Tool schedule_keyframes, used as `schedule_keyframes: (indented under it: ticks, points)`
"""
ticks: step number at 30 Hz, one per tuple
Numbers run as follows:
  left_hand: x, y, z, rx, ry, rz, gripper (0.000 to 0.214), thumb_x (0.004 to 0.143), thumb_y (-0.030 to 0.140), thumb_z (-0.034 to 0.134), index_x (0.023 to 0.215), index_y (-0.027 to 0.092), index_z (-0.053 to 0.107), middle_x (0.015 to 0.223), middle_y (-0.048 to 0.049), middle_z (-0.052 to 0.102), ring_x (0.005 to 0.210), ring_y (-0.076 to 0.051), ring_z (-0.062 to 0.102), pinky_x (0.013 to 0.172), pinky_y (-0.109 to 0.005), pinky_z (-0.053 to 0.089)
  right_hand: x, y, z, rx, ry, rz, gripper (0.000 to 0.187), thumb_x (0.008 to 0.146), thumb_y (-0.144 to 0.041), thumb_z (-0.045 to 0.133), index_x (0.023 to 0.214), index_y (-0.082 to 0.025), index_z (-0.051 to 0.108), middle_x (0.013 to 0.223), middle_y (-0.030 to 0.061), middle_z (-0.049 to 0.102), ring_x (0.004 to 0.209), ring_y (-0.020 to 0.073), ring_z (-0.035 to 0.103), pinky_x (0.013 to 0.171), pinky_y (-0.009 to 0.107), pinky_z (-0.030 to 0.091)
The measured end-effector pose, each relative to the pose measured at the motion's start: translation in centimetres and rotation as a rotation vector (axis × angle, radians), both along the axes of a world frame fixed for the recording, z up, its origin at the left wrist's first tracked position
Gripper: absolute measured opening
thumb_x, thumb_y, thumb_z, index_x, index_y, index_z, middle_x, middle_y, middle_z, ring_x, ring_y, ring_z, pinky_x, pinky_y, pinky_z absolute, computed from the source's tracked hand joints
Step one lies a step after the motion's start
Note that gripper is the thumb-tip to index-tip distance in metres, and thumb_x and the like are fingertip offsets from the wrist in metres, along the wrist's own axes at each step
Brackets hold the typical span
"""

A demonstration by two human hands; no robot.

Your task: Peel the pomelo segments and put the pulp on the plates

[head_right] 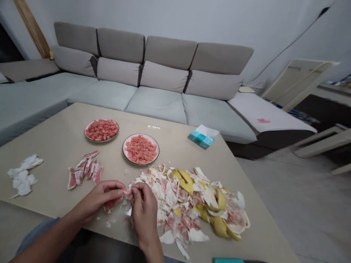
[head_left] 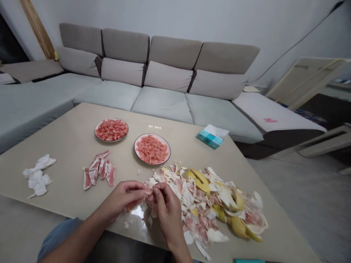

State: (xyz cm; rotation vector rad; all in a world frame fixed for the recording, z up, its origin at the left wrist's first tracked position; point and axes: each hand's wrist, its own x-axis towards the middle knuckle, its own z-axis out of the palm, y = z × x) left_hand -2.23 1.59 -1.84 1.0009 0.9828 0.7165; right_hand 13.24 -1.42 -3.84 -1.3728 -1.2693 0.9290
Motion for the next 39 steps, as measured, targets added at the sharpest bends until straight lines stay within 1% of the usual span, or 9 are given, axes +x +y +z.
schedule_keyframes:
  ticks: [5, 9, 11, 15, 19, 22, 25, 29, 39]
  points:
    - [-0.4, 0.1, -0.2, -0.125, -0.208, -0.032, 0.023, 0.072, 0.034, 0.072, 0.074, 0.012, 0.067, 0.062, -0.0017, 0.056, 0.053, -0.009, 0.046, 0.047, -0.019, 0.032, 0.7, 0.3, 0.2, 0.007, 0.065, -0.116, 0.020, 0.088, -0.039, 0.054, 0.078, -0.022, 0.057, 0.058, -0.0028, 0.057, 0.055, 0.0157, 0.054, 0.057, 0.026, 0.044]
    - [-0.4, 0.2, -0.4, -0.121, -0.215, 0.010, 0.022, 0.074, 0.034, 0.071, 0.083, 0.014, 0.068, 0.057, 0.0009, 0.054, 0.050, -0.008, 0.046, 0.044, -0.017, 0.031, 0.9, 0.4, 0.3, -0.035, 0.205, -0.051, 0.023, 0.083, -0.038, 0.062, 0.099, -0.022, 0.062, 0.089, 0.0043, 0.068, 0.071, 0.0177, 0.062, 0.064, 0.027, 0.049]
    - [-0.4, 0.2, -0.6, -0.114, -0.214, 0.025, 0.022, 0.076, 0.034, 0.070, 0.085, 0.014, 0.068, 0.056, 0.0020, 0.053, 0.046, -0.006, 0.043, 0.041, -0.017, 0.029, 0.8, 0.4, 0.3, -0.043, 0.173, -0.010, 0.022, 0.083, -0.036, 0.063, 0.100, -0.021, 0.064, 0.097, 0.0061, 0.069, 0.079, 0.0190, 0.063, 0.069, 0.028, 0.049]
    - [-0.3, 0.2, -0.9, -0.088, -0.175, 0.056, 0.023, 0.078, 0.034, 0.068, 0.087, 0.013, 0.068, 0.056, 0.0028, 0.053, 0.042, -0.004, 0.040, 0.037, -0.015, 0.027, 0.5, 0.3, -0.2, -0.055, 0.011, -0.014, 0.019, 0.081, -0.036, 0.064, 0.072, -0.019, 0.063, 0.068, 0.0012, 0.063, 0.063, 0.0161, 0.055, 0.058, 0.025, 0.042]
    - [-0.1, 0.3, -0.9, -0.066, -0.174, 0.096, 0.019, 0.078, 0.032, 0.069, 0.085, 0.014, 0.067, 0.057, 0.0037, 0.053, 0.044, -0.004, 0.041, 0.039, -0.014, 0.030, 0.3, 0.3, -0.4, 0.021, -0.059, -0.128, 0.023, 0.081, -0.031, 0.064, 0.067, -0.020, 0.051, 0.061, -0.0041, 0.048, 0.055, 0.0124, 0.044, 0.051, 0.023, 0.037]
    - [0.0, 0.3, -0.9, -0.049, -0.153, 0.118, 0.020, 0.078, 0.034, 0.069, 0.084, 0.015, 0.066, 0.055, 0.0048, 0.052, 0.043, -0.004, 0.039, 0.039, -0.014, 0.028, 0.2, 0.2, 0.0, 0.106, -0.089, -0.047, 0.006, 0.082, -0.024, 0.063, 0.081, -0.021, 0.058, 0.076, 0.0000, 0.057, 0.066, 0.0146, 0.053, 0.060, 0.025, 0.043]
    - [0.1, 0.3, -1.0, -0.018, -0.103, 0.132, 0.023, 0.078, 0.036, 0.068, 0.085, 0.015, 0.066, 0.052, 0.0054, 0.050, 0.042, -0.004, 0.038, 0.039, -0.014, 0.028, -0.1, 0.1, 0.4, 0.205, -0.145, 0.064, 0.017, 0.081, -0.022, 0.066, 0.097, -0.023, 0.064, 0.093, 0.0049, 0.063, 0.082, 0.0187, 0.058, 0.073, 0.029, 0.047]
    - [0.3, 0.2, -1.0, 0.030, -0.017, 0.124, 0.028, 0.079, 0.041, 0.066, 0.085, 0.014, 0.064, 0.049, 0.0064, 0.046, 0.041, -0.005, 0.034, 0.038, -0.015, 0.026, -0.5, 0.0, 0.4, 0.277, -0.156, 0.070, 0.010, 0.085, -0.020, 0.060, 0.090, -0.023, 0.068, 0.089, 0.0056, 0.065, 0.083, 0.0198, 0.059, 0.074, 0.031, 0.048]
    - [0.3, 0.0, -1.3, -0.002, -0.024, 0.063, 0.028, 0.077, 0.042, 0.067, 0.080, 0.014, 0.065, 0.050, 0.0061, 0.043, 0.041, -0.005, 0.030, 0.037, -0.017, 0.022, -0.1, 0.1, 0.5, 0.014, 0.077, 0.084, 0.015, 0.085, -0.030, 0.059, 0.076, -0.018, 0.063, 0.079, 0.0037, 0.060, 0.074, 0.0177, 0.056, 0.065, 0.026, 0.044]
